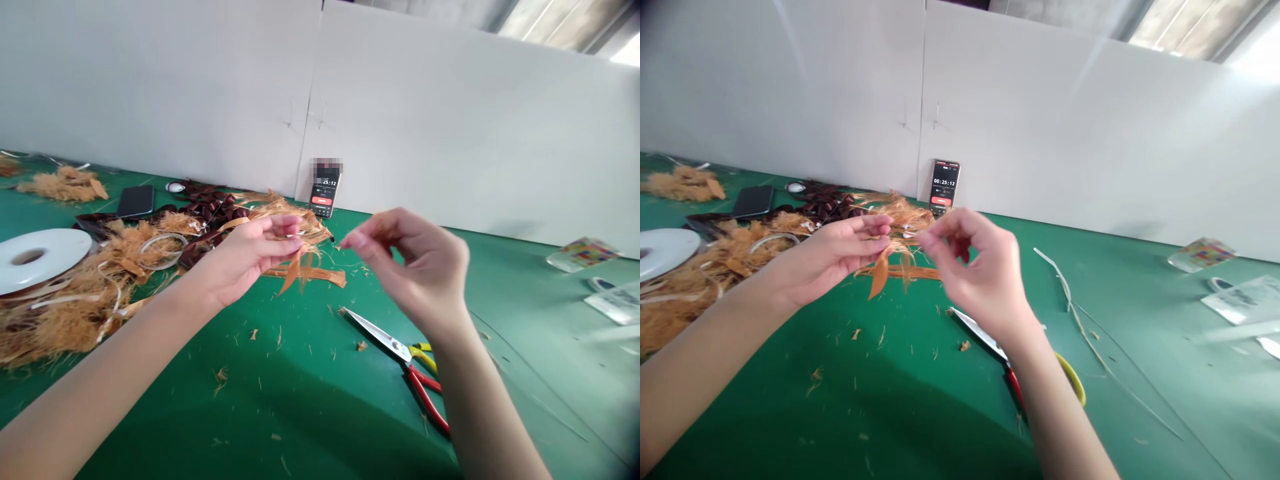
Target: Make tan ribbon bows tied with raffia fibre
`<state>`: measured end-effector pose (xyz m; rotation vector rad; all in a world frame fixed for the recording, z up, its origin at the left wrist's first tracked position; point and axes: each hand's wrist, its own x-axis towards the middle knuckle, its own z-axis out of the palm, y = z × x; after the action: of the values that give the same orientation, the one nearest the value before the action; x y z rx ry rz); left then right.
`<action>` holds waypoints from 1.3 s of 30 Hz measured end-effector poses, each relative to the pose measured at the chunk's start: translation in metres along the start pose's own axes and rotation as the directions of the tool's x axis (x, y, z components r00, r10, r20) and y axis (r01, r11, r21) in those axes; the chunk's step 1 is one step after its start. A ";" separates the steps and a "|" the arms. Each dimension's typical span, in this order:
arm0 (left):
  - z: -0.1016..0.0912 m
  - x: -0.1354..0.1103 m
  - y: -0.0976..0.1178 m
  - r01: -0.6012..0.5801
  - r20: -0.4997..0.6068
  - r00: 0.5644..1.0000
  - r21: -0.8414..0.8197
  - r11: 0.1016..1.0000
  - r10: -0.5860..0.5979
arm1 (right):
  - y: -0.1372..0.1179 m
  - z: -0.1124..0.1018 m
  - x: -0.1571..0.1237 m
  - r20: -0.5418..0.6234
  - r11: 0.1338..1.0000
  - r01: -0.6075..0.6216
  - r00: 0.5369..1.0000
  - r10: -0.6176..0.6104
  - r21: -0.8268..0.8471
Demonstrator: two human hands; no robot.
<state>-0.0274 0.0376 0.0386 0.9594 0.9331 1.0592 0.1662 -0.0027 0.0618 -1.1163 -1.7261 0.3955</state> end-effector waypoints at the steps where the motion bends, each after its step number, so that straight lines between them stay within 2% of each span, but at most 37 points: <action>1: 0.002 -0.001 0.000 -0.023 -0.027 0.999 -0.040 0.999 0.022 | -0.001 0.004 -0.001 0.067 0.998 -0.017 0.998 0.021 -0.058; 4: 0.008 -0.005 -0.004 -0.098 -0.053 0.994 -0.092 0.991 0.093 | -0.003 0.020 -0.005 0.154 0.979 -0.096 0.980 0.125 -0.182; 6: 0.011 -0.007 -0.007 -0.122 -0.018 0.992 -0.091 0.988 0.121 | -0.002 0.030 -0.007 0.124 0.965 -0.155 0.975 0.184 -0.214; 8: 0.012 -0.008 -0.010 -0.132 0.021 0.991 -0.081 0.988 0.134 | 0.001 0.033 -0.006 0.103 0.960 -0.216 0.966 0.236 -0.177; 11: 0.007 -0.004 -0.009 -0.175 0.000 0.985 -0.005 0.985 0.175 | 0.005 0.022 -0.001 0.159 0.939 -0.345 0.927 0.341 -0.004; 13: 0.000 0.001 -0.006 -0.213 -0.072 0.972 0.136 0.967 0.224 | 0.006 0.007 0.005 0.229 0.893 -0.435 0.887 0.402 0.116; 16: -0.008 0.008 0.001 -0.227 -0.147 0.940 0.401 0.887 0.308 | 0.008 -0.011 0.012 0.335 0.817 -0.535 0.826 0.452 0.216; 18: -0.009 0.009 0.003 -0.257 -0.101 0.930 0.506 0.823 0.353 | 0.008 -0.017 0.015 0.399 0.779 -0.573 0.796 0.454 0.255; 19: -0.009 0.007 0.004 -0.289 -0.026 0.935 0.525 0.801 0.354 | 0.008 -0.017 0.015 0.430 0.766 -0.583 0.785 0.445 0.271; 21: -0.005 0.004 0.003 -0.355 0.193 0.935 0.513 0.781 0.299 | 0.008 -0.016 0.016 0.484 0.755 -0.589 0.770 0.417 0.287; 23: -0.003 0.000 0.002 -0.378 0.382 0.904 0.500 0.779 0.193 | 0.008 -0.015 0.017 0.513 0.757 -0.593 0.756 0.407 0.274; 25: -0.003 0.000 0.001 -0.357 0.440 0.892 0.541 0.761 0.106 | 0.010 -0.018 0.018 0.514 0.761 -0.607 0.740 0.435 0.229; 30: -0.016 0.011 0.003 -0.276 0.366 0.931 0.719 0.637 -0.010 | 0.025 -0.030 0.023 0.457 0.780 -0.622 0.677 0.577 -0.064; 35: -0.023 0.017 0.005 -0.113 0.267 0.949 0.784 0.611 -0.167 | 0.051 -0.024 0.028 0.471 0.763 -0.583 0.609 0.638 -0.281; 37: -0.025 0.020 0.003 -0.095 0.238 0.956 0.808 0.581 -0.175 | 0.063 -0.017 0.028 0.476 0.763 -0.548 0.600 0.644 -0.342; 39: -0.029 0.026 -0.001 -0.099 0.200 0.969 0.853 0.513 -0.146 | 0.076 -0.009 0.028 0.492 0.769 -0.512 0.592 0.638 -0.382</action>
<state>-0.0489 0.0676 0.0249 1.8626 1.2802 0.3463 0.2099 0.0574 0.0290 -1.8691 -1.9196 1.1132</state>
